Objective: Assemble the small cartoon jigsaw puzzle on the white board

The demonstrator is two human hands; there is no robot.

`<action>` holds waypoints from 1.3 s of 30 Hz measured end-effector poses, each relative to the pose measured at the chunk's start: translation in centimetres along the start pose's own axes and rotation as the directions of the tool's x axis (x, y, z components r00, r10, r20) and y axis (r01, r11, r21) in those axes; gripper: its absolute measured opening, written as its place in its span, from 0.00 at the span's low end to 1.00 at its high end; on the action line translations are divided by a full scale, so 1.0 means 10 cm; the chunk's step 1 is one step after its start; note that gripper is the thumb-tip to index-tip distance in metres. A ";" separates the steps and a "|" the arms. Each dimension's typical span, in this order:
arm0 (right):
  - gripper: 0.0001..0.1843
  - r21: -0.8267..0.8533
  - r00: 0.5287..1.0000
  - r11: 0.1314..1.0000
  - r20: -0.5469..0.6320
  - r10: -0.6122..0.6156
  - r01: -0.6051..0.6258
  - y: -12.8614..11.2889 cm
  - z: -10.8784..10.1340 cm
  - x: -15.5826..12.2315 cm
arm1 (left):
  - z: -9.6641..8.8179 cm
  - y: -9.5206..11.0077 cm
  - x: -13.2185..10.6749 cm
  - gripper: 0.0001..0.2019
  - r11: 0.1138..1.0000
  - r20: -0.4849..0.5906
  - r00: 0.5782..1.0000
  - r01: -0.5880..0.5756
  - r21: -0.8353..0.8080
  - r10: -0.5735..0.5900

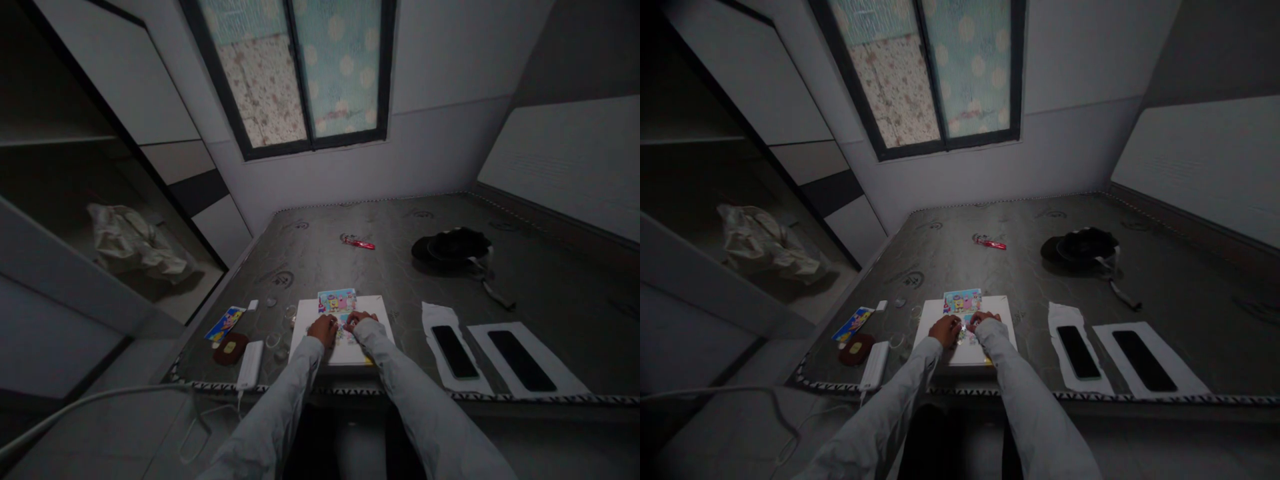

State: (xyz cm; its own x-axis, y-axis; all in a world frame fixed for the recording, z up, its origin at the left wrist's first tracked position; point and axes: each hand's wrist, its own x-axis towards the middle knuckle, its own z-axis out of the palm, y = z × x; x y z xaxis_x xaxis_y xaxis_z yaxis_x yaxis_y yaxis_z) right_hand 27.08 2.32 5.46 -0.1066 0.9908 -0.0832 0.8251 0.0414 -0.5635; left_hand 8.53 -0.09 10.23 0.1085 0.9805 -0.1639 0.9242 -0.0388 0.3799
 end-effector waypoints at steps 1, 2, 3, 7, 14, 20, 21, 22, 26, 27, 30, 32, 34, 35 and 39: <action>0.17 0.001 1.000 1.000 -0.005 -0.005 0.005 0.00 0.00 -0.01 | -0.01 0.00 0.00 0.14 1.000 -0.002 1.000 0.010 -0.008 -0.010; 0.17 0.005 1.000 1.000 -0.010 -0.010 0.010 0.00 -0.01 -0.01 | -0.02 0.00 0.00 0.14 1.000 -0.008 1.000 0.021 -0.020 -0.021; 0.17 0.007 1.000 1.000 -0.015 -0.013 0.014 0.00 -0.01 -0.01 | -0.03 -0.01 0.01 0.14 0.999 -0.012 0.999 0.034 -0.035 -0.034; 0.17 0.011 1.000 1.000 -0.022 -0.020 0.020 0.00 -0.01 -0.03 | -0.03 -0.03 0.03 0.15 0.992 -0.001 0.997 0.074 -0.098 -0.075; 0.15 0.020 1.000 0.999 -0.010 -0.027 0.027 -0.03 -0.04 -0.04 | 0.06 -0.01 0.12 0.13 0.987 0.054 0.998 0.022 -0.157 -0.014; 0.14 0.008 1.000 1.000 -0.007 0.018 -0.018 -0.01 -0.01 0.00 | 0.01 -0.02 0.14 0.12 0.990 0.000 0.999 0.049 -0.129 -0.049; 0.14 0.007 1.000 1.000 -0.006 0.024 -0.024 0.00 0.00 0.00 | -0.01 -0.03 0.13 0.12 0.990 -0.003 0.998 0.058 -0.130 -0.059; 0.14 0.008 1.000 1.000 -0.004 0.027 -0.027 0.00 0.00 0.00 | -0.03 -0.04 0.12 0.12 0.989 -0.005 0.998 0.065 -0.131 -0.066; 0.14 0.023 1.000 1.000 0.009 0.005 -0.005 0.00 -0.03 -0.01 | -0.07 -0.08 0.09 0.10 0.991 0.010 0.998 0.068 -0.112 -0.067; 0.15 0.027 1.000 1.000 0.012 -0.004 0.004 0.00 -0.03 -0.01 | -0.07 -0.09 0.08 0.10 0.993 0.008 0.998 0.065 -0.102 -0.064; 0.13 0.035 0.999 0.999 0.030 -0.026 0.025 0.00 -0.03 0.00 | -0.09 -0.10 0.04 0.11 0.997 -0.044 0.998 0.047 -0.067 -0.050; 0.12 0.040 0.999 0.999 0.047 -0.026 0.024 0.02 -0.01 0.03 | -0.12 -0.08 -0.01 0.12 0.998 -0.090 0.995 0.031 -0.050 -0.036; 0.12 0.047 0.998 0.999 0.060 -0.016 0.013 0.04 0.01 0.06 | -0.14 -0.04 -0.08 0.12 0.999 -0.110 0.994 -0.002 -0.036 -0.002; 0.12 0.051 0.998 0.999 0.064 -0.012 0.009 0.05 0.02 0.07 | -0.14 0.00 -0.14 0.12 0.999 -0.100 0.995 -0.027 -0.027 0.024; 0.13 0.083 0.999 0.997 0.054 0.003 -0.008 0.07 0.04 0.07 | -0.02 0.14 -0.42 0.15 0.984 0.033 0.983 -0.179 0.020 0.178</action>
State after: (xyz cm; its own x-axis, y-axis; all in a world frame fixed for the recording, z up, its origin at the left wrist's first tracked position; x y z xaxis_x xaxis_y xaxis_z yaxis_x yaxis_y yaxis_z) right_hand 27.36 3.03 4.67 -0.1335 0.9826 -0.1293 0.7769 0.0227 -0.6293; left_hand 9.34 -4.26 11.61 0.2837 0.9509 -0.1235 0.8969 -0.2176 0.3850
